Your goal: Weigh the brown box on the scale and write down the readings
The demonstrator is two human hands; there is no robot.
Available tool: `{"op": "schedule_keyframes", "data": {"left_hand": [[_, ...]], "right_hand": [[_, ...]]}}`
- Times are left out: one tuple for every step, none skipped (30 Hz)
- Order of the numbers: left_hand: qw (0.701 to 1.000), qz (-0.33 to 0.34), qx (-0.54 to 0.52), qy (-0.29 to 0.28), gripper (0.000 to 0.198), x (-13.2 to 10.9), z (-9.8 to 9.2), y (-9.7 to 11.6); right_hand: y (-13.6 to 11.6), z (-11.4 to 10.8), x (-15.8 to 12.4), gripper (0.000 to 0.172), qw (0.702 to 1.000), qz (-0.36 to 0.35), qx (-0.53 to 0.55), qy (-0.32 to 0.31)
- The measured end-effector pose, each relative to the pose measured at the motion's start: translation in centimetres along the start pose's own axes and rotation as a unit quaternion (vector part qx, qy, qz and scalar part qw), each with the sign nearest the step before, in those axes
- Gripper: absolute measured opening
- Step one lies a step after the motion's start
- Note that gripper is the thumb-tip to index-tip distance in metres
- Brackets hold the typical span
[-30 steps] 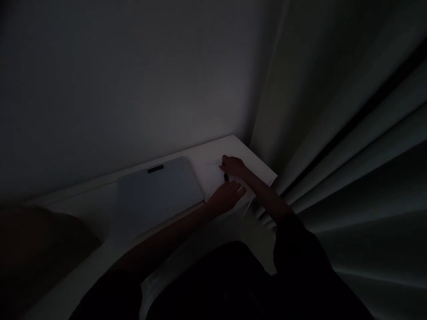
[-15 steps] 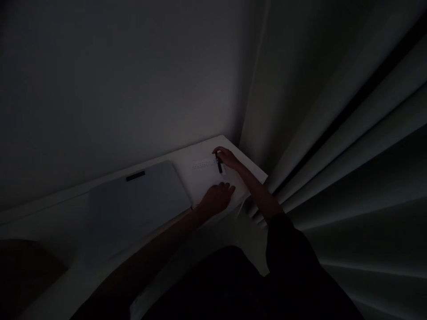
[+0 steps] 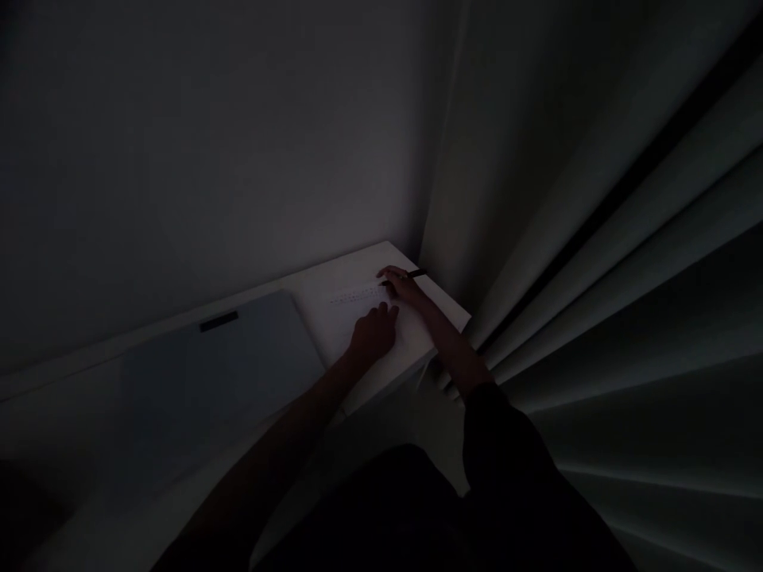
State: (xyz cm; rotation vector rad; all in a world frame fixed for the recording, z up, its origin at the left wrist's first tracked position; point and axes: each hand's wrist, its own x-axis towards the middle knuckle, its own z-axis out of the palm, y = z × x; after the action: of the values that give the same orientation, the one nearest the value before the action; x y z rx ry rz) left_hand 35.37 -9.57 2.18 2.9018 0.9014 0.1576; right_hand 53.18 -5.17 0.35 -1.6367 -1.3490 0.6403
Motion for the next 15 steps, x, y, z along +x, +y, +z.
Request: {"op": "schedule_keyframes", "data": {"left_hand": [[1.0,-0.007,-0.004,0.001,0.043,0.2,0.0,0.0],[1.0,-0.013,-0.008,0.002,0.044,0.3,0.1,0.1],[1.0,-0.018,-0.012,0.003,0.045,0.4,0.2,0.1],[1.0,-0.022,-0.017,0.003,0.046,0.4,0.2,0.1],[0.999,-0.023,-0.023,0.003,0.049,0.4,0.3,0.0],[0.999,-0.023,-0.028,0.004,0.051,0.4,0.5,0.0],[0.999,-0.021,-0.032,0.005,0.053,0.4,0.6,-0.1],[0.999,-0.019,-0.036,0.006,0.055,0.4,0.8,-0.2],[0.999,-0.018,-0.039,0.008,0.057,0.4,0.9,-0.3],[0.999,-0.017,-0.042,0.01,0.06,0.4,1.0,-0.4],[0.999,-0.016,-0.045,0.012,0.062,0.4,1.1,-0.5],[0.999,-0.016,-0.048,0.012,0.064,0.4,1.2,-0.6],[0.998,-0.017,-0.051,0.013,0.065,0.4,1.3,-0.6],[0.998,-0.018,-0.055,0.013,0.066,0.4,1.3,-0.7],[0.998,-0.019,-0.059,0.012,0.065,0.4,1.3,-0.7]], "right_hand": [[0.2,0.0,-0.2,0.041,1.0,0.006,-0.002,-0.004],[0.3,0.0,-0.3,0.039,1.0,0.012,-0.004,-0.005],[0.4,0.0,-0.5,0.037,1.0,0.016,-0.007,-0.005],[0.5,0.1,-0.6,0.035,1.0,0.016,-0.012,-0.002],[0.5,0.2,-0.6,0.034,1.0,0.015,-0.017,0.001],[0.5,0.3,-0.7,0.034,1.0,0.011,-0.023,0.007],[0.5,0.4,-0.6,0.033,0.999,0.007,-0.03,0.013],[0.5,0.5,-0.6,0.032,0.999,0.003,-0.036,0.019],[0.5,0.6,-0.5,0.031,0.999,0.0,-0.043,0.025],[0.5,0.6,-0.5,0.03,0.998,-0.001,-0.049,0.03],[0.5,0.7,-0.4,0.03,0.998,0.0,-0.054,0.034],[0.5,0.7,-0.4,0.029,0.998,0.001,-0.058,0.038],[0.5,0.8,-0.3,0.029,0.997,0.002,-0.061,0.04],[0.6,0.8,-0.3,0.029,0.997,0.003,-0.063,0.041],[0.7,0.9,-0.3,0.03,0.997,0.004,-0.065,0.042]]}}
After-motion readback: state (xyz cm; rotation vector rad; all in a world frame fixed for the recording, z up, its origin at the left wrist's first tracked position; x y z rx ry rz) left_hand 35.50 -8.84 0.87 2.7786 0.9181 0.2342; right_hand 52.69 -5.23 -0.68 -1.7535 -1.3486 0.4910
